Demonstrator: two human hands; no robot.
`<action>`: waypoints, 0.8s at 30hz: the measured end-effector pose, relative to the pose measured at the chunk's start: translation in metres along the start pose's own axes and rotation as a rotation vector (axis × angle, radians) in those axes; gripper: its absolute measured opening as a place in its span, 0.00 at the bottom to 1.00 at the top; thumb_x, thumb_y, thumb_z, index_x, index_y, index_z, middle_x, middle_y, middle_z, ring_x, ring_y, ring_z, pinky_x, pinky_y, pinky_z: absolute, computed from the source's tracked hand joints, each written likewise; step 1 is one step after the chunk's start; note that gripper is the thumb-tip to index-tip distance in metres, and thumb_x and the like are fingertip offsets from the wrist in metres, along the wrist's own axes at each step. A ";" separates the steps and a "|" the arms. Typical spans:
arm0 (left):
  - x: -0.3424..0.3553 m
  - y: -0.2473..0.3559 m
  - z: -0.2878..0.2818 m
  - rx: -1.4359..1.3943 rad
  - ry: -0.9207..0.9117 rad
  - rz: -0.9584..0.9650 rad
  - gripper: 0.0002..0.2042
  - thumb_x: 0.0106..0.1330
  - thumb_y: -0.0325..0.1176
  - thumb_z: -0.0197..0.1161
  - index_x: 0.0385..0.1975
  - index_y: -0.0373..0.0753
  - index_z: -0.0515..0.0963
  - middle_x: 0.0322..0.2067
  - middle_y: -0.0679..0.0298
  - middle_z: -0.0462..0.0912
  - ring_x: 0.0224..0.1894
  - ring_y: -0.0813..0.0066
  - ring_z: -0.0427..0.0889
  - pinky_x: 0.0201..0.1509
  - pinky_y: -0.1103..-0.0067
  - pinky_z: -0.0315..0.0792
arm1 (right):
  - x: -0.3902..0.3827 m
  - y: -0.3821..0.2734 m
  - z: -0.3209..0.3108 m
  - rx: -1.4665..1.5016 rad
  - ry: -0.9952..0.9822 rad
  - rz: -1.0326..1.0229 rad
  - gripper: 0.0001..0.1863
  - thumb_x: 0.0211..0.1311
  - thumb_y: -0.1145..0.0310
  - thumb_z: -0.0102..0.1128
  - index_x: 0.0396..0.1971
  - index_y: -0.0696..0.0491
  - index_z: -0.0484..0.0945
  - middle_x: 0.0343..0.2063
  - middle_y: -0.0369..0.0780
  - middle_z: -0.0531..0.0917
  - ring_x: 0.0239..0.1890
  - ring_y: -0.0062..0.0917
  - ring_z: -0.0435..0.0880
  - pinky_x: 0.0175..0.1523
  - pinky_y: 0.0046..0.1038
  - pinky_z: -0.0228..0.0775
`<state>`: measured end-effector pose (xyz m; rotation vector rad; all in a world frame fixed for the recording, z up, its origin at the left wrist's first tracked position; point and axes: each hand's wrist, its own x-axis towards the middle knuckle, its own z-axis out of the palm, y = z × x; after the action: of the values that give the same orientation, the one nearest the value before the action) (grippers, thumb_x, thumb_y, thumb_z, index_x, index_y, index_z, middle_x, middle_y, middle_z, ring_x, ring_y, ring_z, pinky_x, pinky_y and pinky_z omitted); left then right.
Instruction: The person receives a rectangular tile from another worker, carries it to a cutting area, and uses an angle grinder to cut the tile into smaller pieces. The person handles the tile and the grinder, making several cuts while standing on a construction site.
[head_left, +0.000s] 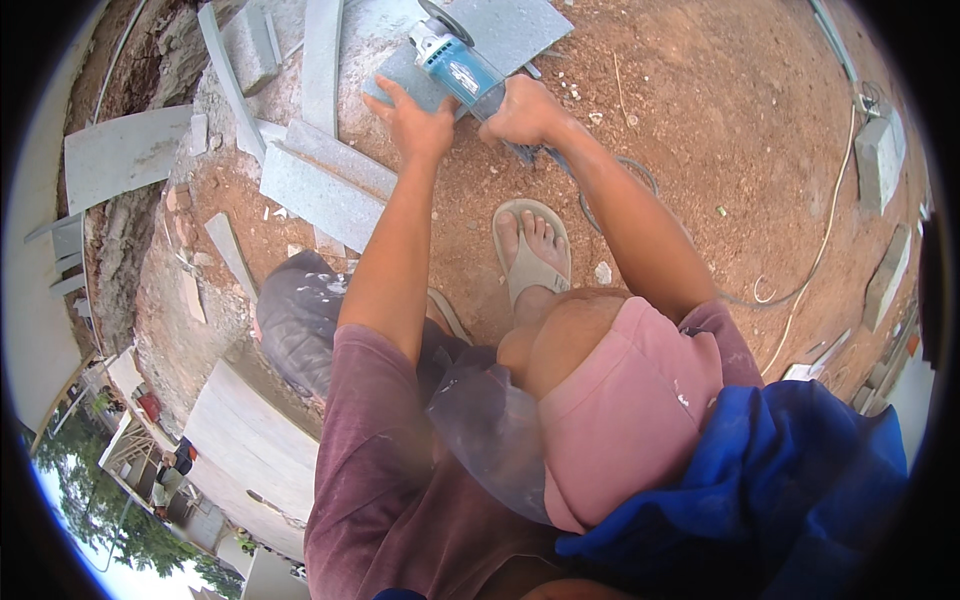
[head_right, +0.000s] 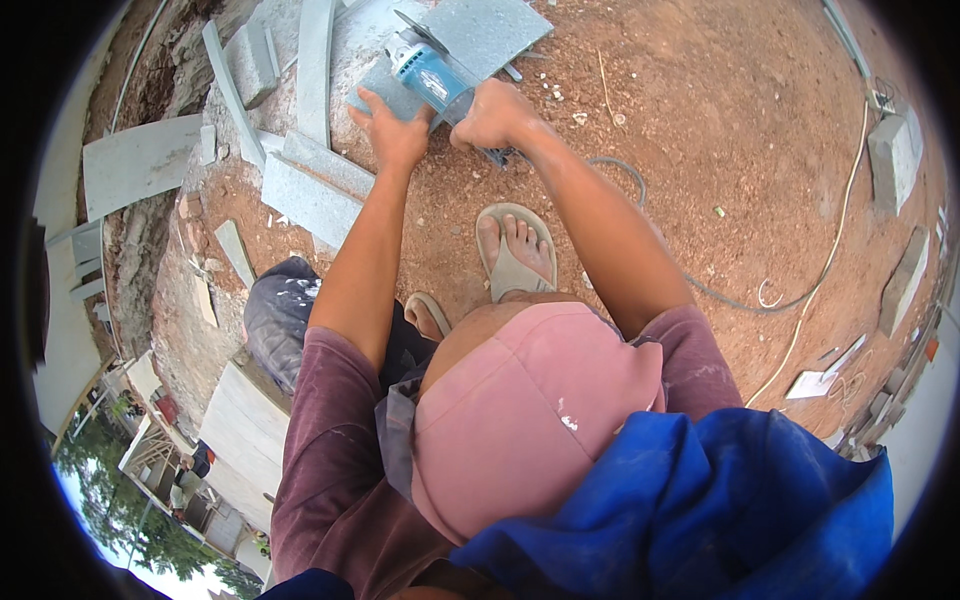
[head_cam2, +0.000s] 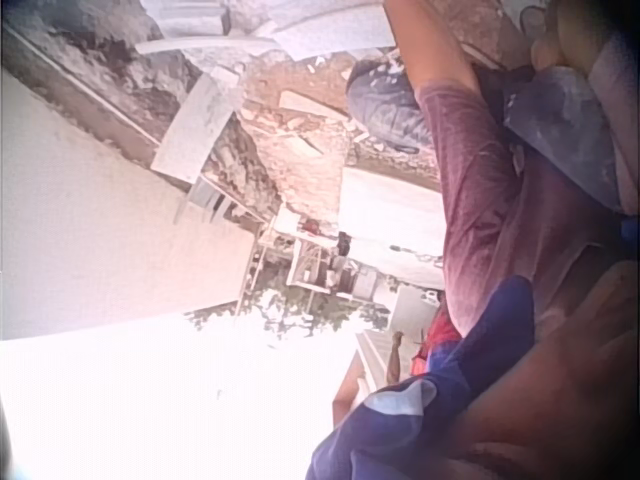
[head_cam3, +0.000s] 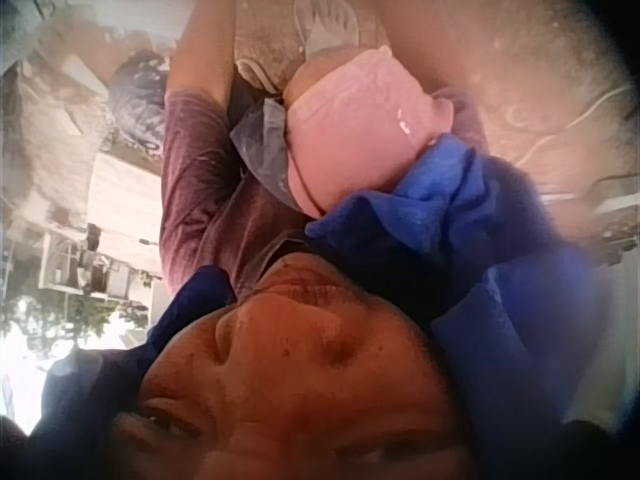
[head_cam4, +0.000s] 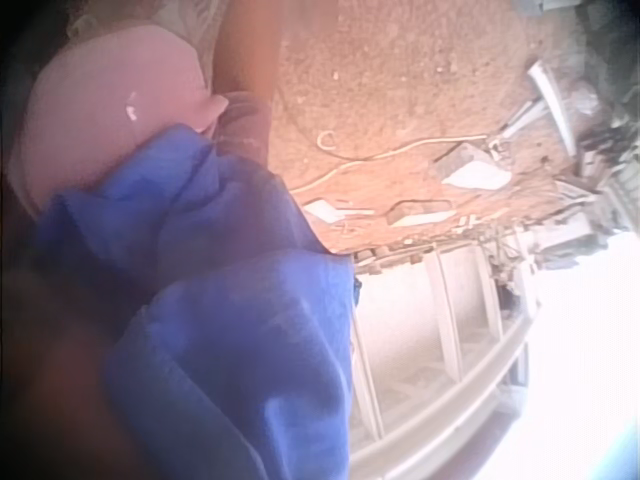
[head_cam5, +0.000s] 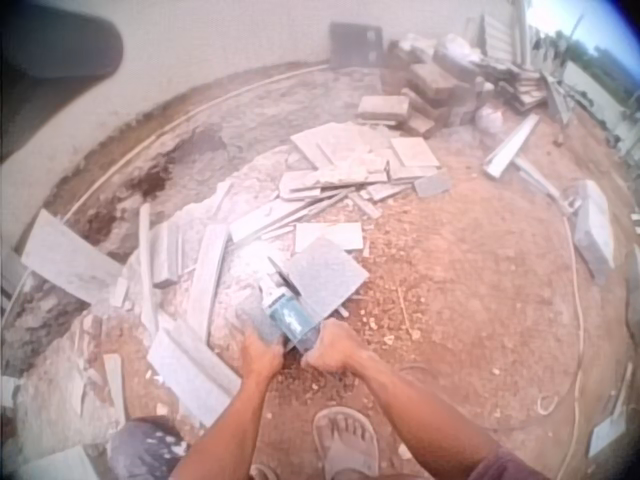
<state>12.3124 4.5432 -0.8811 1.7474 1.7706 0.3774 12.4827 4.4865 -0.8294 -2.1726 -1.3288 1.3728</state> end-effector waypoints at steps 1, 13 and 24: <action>0.000 0.001 0.000 -0.010 -0.004 0.000 0.59 0.56 0.42 0.78 0.77 0.32 0.37 0.74 0.27 0.30 0.74 0.30 0.56 0.74 0.63 0.63 | 0.001 0.001 0.000 0.005 -0.003 0.009 0.17 0.30 0.63 0.74 0.19 0.61 0.85 0.25 0.50 0.87 0.29 0.37 0.87 0.37 0.33 0.79; 0.002 0.000 0.001 -0.040 -0.040 -0.017 0.60 0.56 0.42 0.77 0.77 0.31 0.35 0.74 0.27 0.27 0.76 0.32 0.48 0.78 0.64 0.55 | 0.003 0.003 0.000 0.000 0.004 0.005 0.17 0.29 0.63 0.73 0.18 0.63 0.84 0.24 0.51 0.86 0.28 0.37 0.86 0.36 0.33 0.79; 0.008 -0.009 0.010 -0.071 -0.051 -0.002 0.58 0.60 0.40 0.75 0.77 0.32 0.33 0.74 0.28 0.24 0.78 0.31 0.38 0.80 0.61 0.49 | -0.005 0.006 -0.002 0.014 0.017 -0.010 0.16 0.31 0.62 0.73 0.17 0.61 0.84 0.22 0.49 0.86 0.26 0.36 0.86 0.36 0.34 0.79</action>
<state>12.3116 4.5477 -0.8957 1.6915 1.7028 0.3871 12.4866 4.4797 -0.8291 -2.1606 -1.3190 1.3531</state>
